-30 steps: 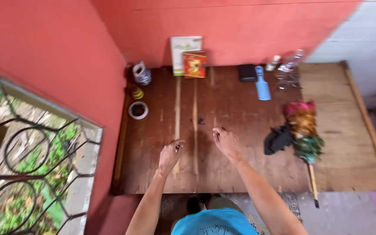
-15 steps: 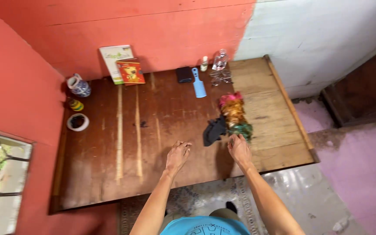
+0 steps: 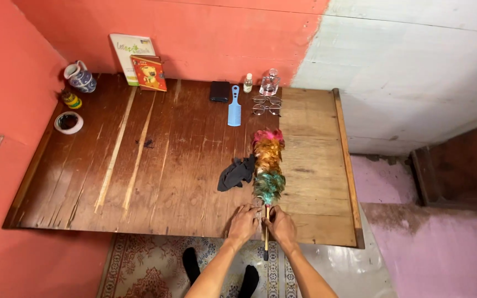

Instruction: Organizing various objects on a wooden table and in a drawer.

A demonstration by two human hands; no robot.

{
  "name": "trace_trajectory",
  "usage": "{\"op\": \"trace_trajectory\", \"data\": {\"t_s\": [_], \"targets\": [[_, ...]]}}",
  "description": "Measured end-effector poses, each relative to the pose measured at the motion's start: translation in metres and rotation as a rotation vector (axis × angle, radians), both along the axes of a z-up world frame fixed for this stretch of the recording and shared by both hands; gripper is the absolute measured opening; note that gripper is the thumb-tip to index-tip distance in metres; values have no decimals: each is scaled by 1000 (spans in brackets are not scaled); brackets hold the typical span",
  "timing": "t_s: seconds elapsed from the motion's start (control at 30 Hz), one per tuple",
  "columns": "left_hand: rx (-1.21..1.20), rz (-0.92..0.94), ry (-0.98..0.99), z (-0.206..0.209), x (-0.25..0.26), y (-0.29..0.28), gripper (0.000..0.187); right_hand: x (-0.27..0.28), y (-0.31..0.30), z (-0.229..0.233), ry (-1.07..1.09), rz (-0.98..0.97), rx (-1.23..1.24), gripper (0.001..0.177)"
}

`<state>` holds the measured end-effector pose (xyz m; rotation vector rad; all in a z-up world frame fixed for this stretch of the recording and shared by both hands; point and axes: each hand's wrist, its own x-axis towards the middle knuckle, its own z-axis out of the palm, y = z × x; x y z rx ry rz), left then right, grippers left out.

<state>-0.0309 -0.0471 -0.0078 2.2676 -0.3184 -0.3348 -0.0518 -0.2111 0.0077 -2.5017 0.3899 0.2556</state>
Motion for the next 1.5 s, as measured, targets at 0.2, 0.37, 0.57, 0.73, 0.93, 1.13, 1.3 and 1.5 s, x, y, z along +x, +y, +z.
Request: {"op": "trace_trajectory", "data": {"t_s": [0.2, 0.37, 0.57, 0.73, 0.93, 1.13, 1.3, 1.5], "targets": [[-13, 61, 99, 33, -1, 7, 39, 5, -11, -14, -13, -28, 71, 29], [35, 170, -75, 7, 21, 16, 34, 7, -24, -18, 37, -196, 183, 19], [37, 288, -205, 28, 84, 36, 33, 52, -13, 10, -251, -193, 284, 22], [129, 386, -170, 34, 109, 55, 44, 118, 23, 5, -395, -65, 263, 24], [175, 370, -39, 5, 111, 63, 46, 149, 63, -30, -356, -51, 331, 18], [78, 341, -54, 0, 94, 83, 25, 125, 93, -41, -287, 46, 406, 19], [38, 443, 120, -6, 59, 119, 22, 91, 120, -2, 33, 49, 424, 28], [158, 705, 132, -16, 51, 177, 18, 123, 138, -16, -271, 188, 253, 35]]}}
